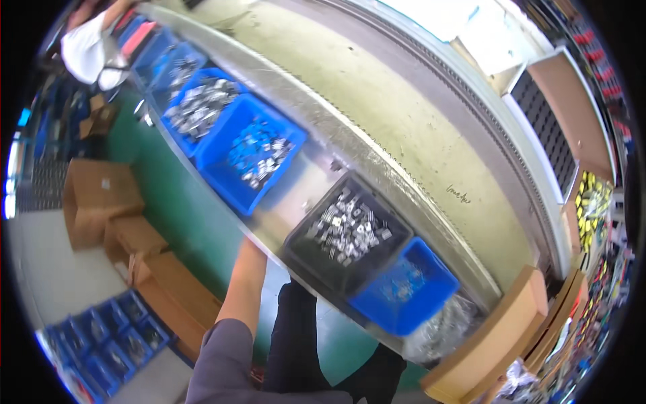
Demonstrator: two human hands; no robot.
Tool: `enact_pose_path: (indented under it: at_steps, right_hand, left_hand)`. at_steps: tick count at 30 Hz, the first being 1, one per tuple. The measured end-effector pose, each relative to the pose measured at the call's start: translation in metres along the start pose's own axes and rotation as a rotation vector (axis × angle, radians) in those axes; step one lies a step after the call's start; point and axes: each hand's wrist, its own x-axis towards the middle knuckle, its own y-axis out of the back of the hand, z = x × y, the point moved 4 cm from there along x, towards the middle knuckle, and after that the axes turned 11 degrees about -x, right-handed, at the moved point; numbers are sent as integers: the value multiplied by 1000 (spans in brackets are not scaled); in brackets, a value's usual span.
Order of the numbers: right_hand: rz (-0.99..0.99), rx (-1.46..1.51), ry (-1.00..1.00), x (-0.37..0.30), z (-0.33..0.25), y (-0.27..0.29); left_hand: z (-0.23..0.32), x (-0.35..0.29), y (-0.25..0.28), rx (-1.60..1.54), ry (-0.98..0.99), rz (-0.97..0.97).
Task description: Sorting small electronic components into plastic bags and placing them into a box on a production line.
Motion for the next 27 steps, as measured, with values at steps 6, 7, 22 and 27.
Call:
enact_pose_path:
  at_steps: [6,7,22,27]
  right_hand:
    - [43,-54,-143,-85,-2,-11]
    - [54,-56,-158,-92,-4,-12]
    - [212,-6,-246,-94,-46,-50]
    - [223,-2,-241,-71,-65,-49]
  left_hand:
    - [-52,80,4,-14,177,-102]
    - [-61,87,3,-23,197,-121]
    - [-132,127,-20,-219,376,-389]
    - [-149,125,-3,-310,416,-427]
